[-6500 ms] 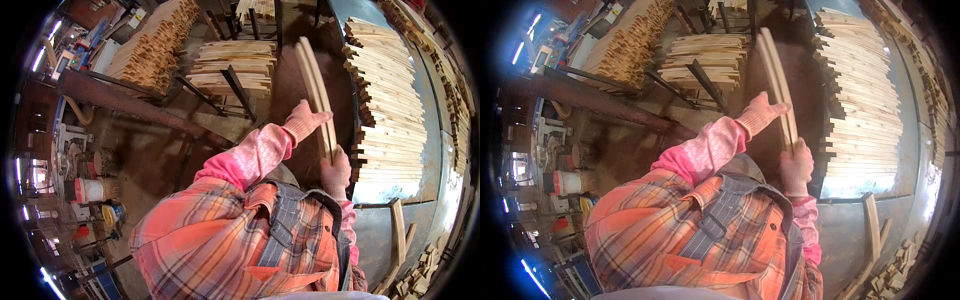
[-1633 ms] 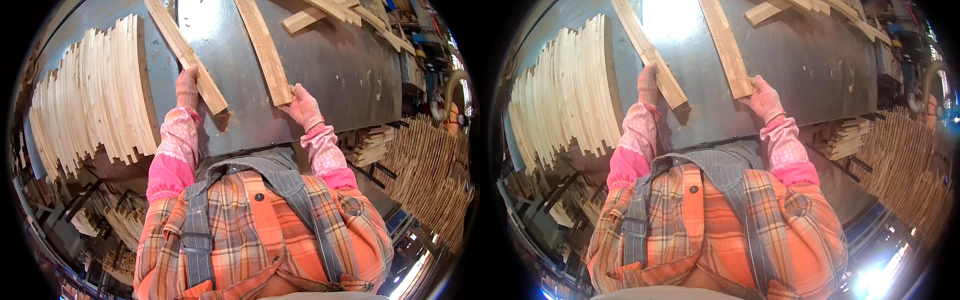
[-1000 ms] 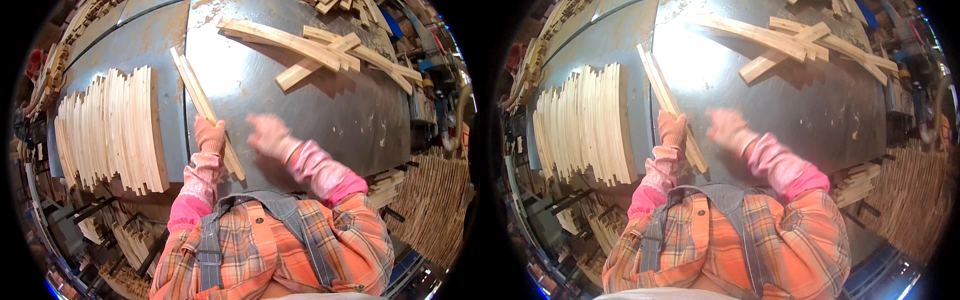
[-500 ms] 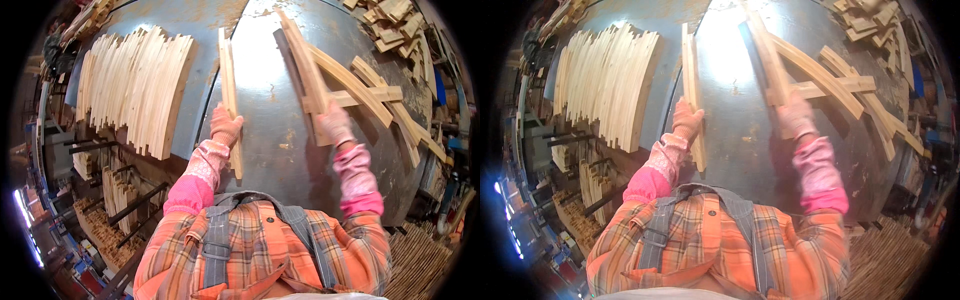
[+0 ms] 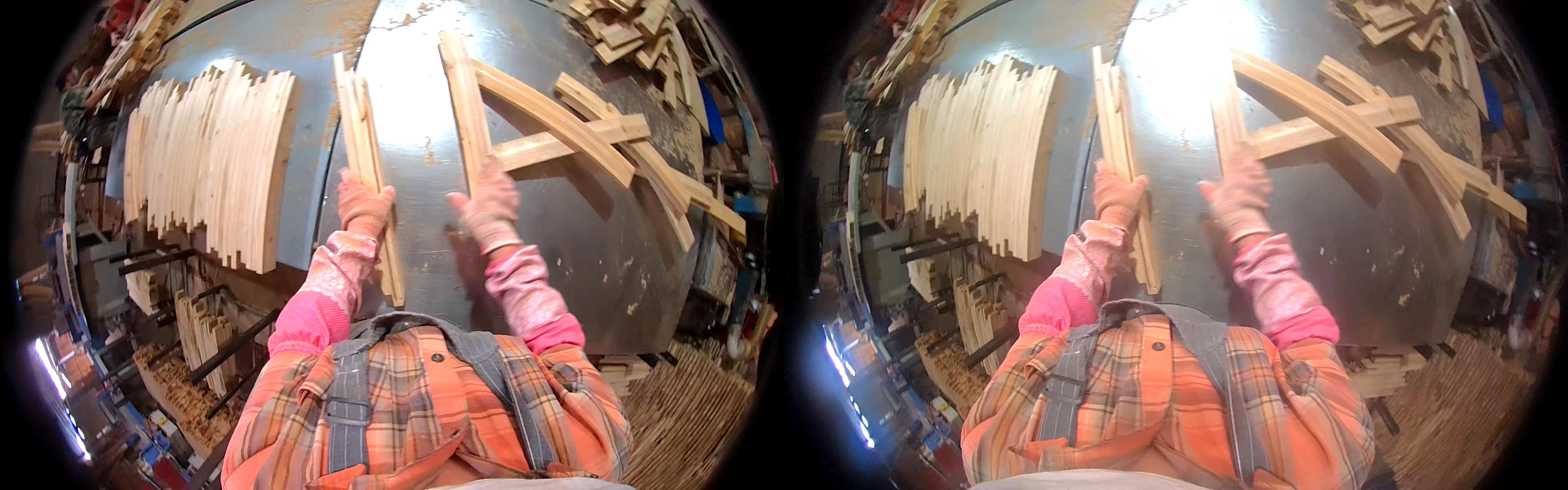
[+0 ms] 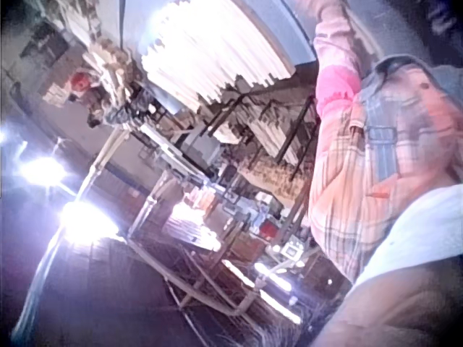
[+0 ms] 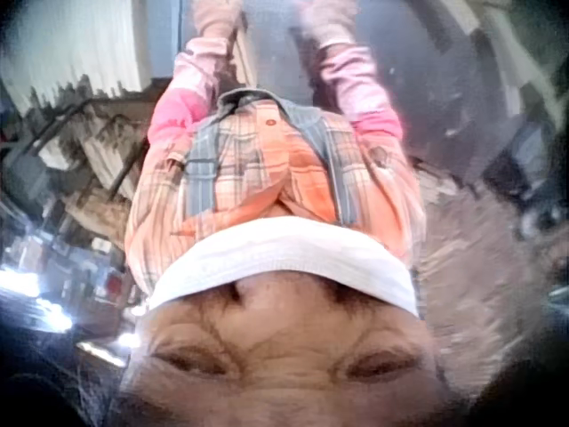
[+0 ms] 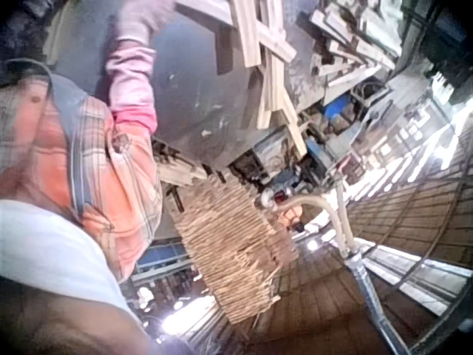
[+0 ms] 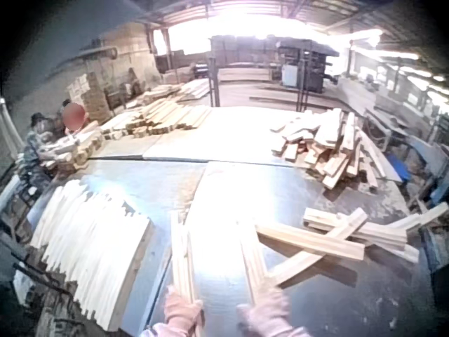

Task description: The person picks up thin wooden planks from a pile on a metal table and stacks them into a neat, vertical arrangement. The person handles the planks one by one or in small groups, aligning them carefully to form a uniform stack.

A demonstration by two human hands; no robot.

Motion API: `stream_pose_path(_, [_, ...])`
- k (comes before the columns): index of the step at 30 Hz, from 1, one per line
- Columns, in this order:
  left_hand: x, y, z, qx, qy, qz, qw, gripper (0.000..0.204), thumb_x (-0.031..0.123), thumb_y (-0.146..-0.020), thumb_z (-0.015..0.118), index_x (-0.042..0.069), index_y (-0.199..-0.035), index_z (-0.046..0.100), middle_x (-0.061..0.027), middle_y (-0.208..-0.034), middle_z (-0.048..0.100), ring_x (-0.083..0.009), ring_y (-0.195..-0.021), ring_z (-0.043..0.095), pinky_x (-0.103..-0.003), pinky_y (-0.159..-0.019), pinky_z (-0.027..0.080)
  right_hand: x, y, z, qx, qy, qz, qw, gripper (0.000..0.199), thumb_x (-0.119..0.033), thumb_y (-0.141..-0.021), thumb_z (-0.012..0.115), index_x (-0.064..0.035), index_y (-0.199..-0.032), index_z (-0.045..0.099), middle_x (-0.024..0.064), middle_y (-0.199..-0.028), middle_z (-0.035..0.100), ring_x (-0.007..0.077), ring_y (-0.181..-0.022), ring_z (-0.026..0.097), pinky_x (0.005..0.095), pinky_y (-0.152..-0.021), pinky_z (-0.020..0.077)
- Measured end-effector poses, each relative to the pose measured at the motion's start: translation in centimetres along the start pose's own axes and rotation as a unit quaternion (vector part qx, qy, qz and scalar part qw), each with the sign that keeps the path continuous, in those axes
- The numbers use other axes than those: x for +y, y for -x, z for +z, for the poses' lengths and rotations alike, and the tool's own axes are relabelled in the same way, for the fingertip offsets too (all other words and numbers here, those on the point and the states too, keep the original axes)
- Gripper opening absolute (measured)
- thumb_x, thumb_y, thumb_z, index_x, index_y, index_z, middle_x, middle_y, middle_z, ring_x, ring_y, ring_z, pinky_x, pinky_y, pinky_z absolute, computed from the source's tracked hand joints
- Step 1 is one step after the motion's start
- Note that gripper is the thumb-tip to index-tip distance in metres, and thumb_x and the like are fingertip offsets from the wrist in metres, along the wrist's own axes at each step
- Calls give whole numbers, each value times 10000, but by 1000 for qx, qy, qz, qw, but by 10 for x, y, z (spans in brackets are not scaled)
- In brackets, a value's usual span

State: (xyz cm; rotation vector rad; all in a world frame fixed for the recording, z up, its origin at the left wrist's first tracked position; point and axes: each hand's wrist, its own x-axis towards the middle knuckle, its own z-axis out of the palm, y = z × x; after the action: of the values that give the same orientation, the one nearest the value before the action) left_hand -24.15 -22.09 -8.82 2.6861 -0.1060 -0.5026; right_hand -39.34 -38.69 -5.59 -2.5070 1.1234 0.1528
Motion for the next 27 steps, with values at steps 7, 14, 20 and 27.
stream_pose_path(7, [2, 3, -1, -13, 10, -9, 1000, 1079, 364, -733, 857, -45, -1551, 284, -286, -1400, 540, -423, -1301, 552, -454, -1108, 460, 16, -20, 8, -66, 0, 140, 988, 1067, -321, -721, 896, -103, -1584, 306, 187, -1506, 472, 365, -1322, 552, 432, -1092, 492])
stream_pose_path(14, [2, 7, -4, -7, 26, 4, 1000, 1066, 358, -740, 851, -39, -1550, 283, -283, -1403, 536, -425, -1304, 546, -450, -1112, 455, 37, -5, 16, -93, -228, 129, 960, 1033, -271, -739, 862, -57, -1592, 320, 214, -1528, 478, 354, -1385, 509, 402, -1149, 433])
stream_pose_path(20, [8, 3, -5, -15, 16, -5, 1000, 1048, 336, -744, 848, -35, -1548, 287, -284, -1393, 541, -430, -1289, 557, -456, -1102, 464, 43, -9, 15, -125, -365, 122, 914, 929, -246, -732, 853, -32, -1527, 421, 194, -1327, 642, 285, -1138, 668, 364, -973, 542])
stream_pose_path(27, [22, -12, -2, -20, 33, 2, 999, 987, 319, -741, 847, -26, -1498, 315, -283, -1350, 558, -436, -1258, 571, -468, -1083, 474, 34, -10, 8, -121, -530, 110, 832, 601, -138, -750, 818, -32, -1296, 590, 108, -1061, 695, 212, -873, 671, 356, -785, 560])
